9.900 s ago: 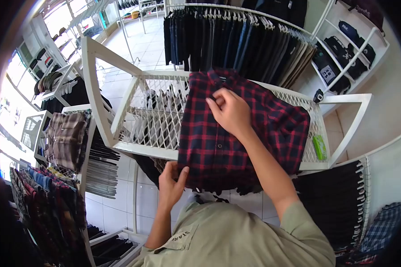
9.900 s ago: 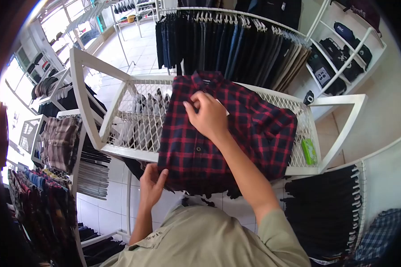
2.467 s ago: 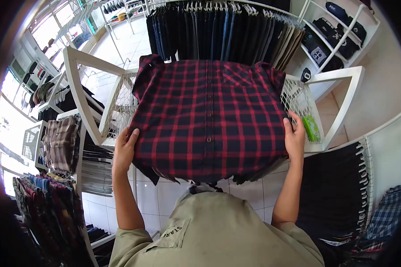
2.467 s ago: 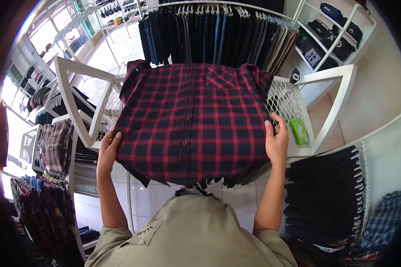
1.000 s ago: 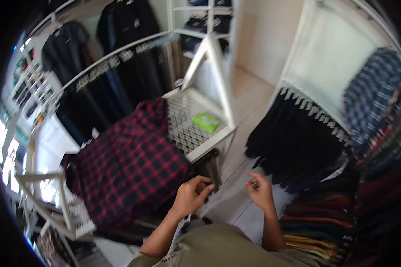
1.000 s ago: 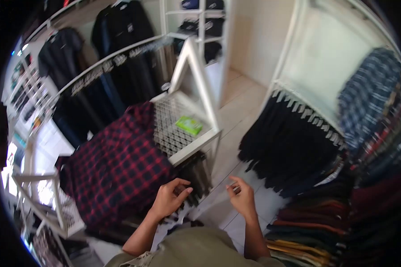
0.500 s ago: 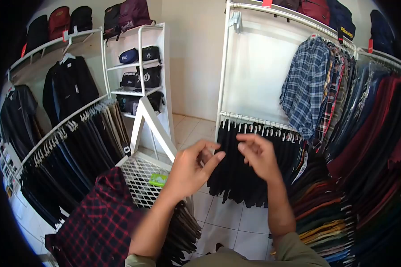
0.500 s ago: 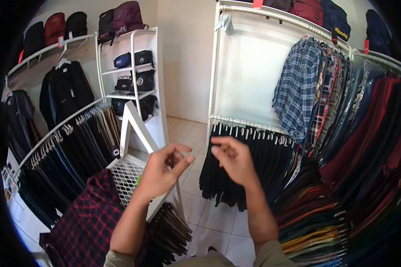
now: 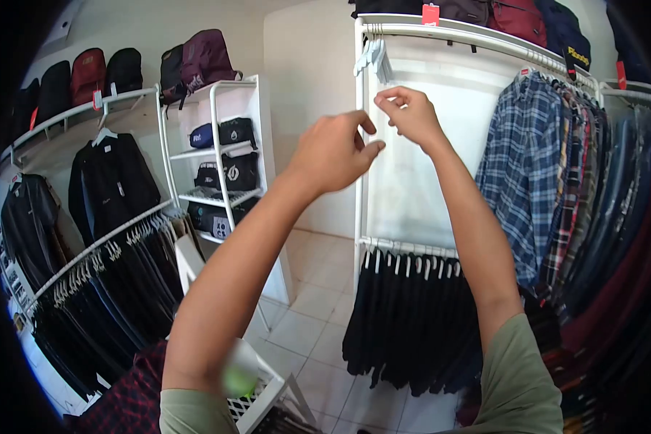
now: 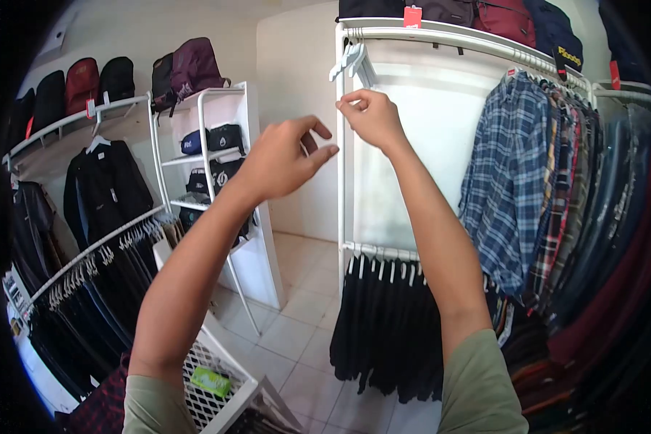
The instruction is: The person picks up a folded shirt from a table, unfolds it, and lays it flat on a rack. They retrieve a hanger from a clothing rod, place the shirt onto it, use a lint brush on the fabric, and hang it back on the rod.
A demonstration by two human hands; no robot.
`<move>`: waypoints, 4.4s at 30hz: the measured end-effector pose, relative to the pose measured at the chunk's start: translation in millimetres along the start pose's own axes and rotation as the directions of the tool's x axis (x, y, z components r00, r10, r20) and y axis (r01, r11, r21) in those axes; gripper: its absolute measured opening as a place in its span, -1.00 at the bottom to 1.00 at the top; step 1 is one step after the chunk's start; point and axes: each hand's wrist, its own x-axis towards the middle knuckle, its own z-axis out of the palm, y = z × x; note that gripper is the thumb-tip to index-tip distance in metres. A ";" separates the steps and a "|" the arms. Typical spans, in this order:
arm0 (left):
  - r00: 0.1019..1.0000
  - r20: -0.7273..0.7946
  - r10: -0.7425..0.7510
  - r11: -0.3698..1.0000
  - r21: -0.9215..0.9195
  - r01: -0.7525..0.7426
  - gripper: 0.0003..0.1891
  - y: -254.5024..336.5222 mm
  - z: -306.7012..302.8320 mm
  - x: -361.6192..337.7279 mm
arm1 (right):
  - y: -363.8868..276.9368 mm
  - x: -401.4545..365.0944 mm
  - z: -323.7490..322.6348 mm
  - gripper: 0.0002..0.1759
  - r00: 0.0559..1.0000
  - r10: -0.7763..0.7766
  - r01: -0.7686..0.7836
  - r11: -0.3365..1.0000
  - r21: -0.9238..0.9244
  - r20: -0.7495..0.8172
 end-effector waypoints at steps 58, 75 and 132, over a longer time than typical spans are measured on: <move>0.999 -0.011 0.030 0.923 0.383 -0.023 -0.62 -100.3 104.5 80.9 | 148.4 -17.3 -87.1 -0.39 0.963 0.266 -0.266 0.922 0.281 0.036; 0.985 0.045 -0.165 0.866 0.485 0.123 -0.60 -98.3 100.4 -85.5 | 229.9 -211.9 -49.1 -0.57 0.743 0.375 -0.647 0.617 0.448 0.555; 0.806 -0.186 -0.562 0.217 0.907 0.360 -0.37 244.5 -194.6 -777.5 | -262.4 -630.6 109.7 -0.44 0.742 -0.439 0.202 0.867 0.454 0.508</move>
